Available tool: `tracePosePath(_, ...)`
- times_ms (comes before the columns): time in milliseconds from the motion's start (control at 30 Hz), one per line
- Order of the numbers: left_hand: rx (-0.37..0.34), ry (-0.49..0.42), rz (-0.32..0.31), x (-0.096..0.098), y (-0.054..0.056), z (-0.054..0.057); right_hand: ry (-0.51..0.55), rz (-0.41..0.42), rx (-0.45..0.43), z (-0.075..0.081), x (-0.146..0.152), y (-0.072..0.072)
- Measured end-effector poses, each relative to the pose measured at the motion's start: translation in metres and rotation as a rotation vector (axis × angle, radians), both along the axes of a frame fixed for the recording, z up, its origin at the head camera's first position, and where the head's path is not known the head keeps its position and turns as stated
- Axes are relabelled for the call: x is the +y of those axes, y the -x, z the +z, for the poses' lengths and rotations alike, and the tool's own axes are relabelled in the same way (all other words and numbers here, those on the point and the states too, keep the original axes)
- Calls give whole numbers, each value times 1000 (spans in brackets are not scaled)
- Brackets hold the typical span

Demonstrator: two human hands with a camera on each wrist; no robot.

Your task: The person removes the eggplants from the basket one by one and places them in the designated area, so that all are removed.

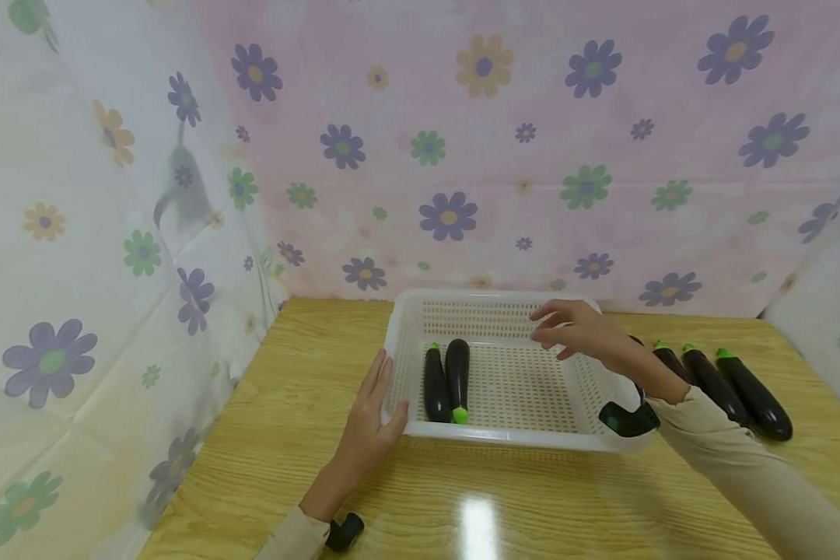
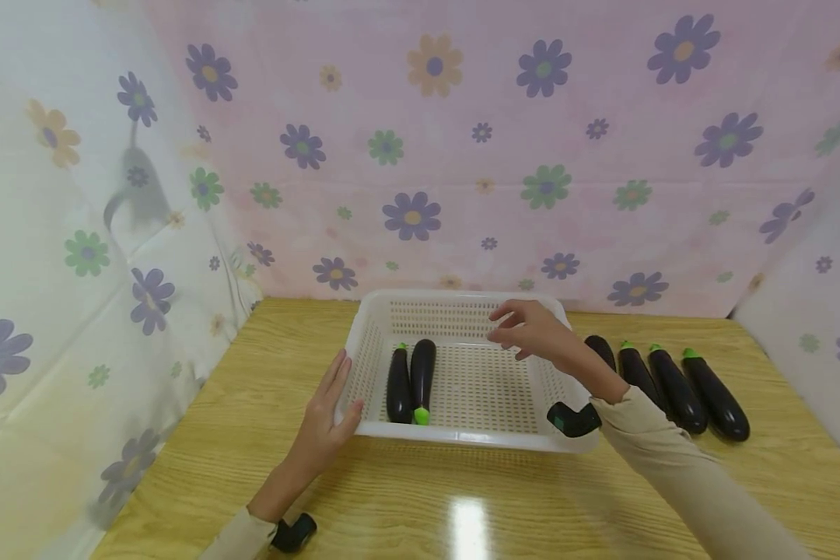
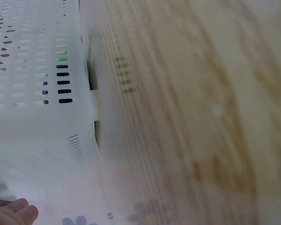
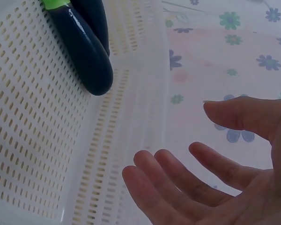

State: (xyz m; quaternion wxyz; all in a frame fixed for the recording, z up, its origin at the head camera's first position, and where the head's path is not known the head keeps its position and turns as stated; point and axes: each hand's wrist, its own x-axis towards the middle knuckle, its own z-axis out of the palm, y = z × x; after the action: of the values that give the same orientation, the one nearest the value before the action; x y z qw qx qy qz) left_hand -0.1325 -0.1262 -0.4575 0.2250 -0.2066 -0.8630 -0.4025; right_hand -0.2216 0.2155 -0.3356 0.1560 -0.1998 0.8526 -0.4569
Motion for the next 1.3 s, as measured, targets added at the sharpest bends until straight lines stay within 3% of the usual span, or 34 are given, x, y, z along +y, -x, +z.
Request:
tracePosePath(967,-1,-11,2,1,1,-1,-63,-19,-215,-46,-77,33)
tracePosePath(1300,5,-1,7,1,1,1,-46,-41,-300,-71,-103,44)
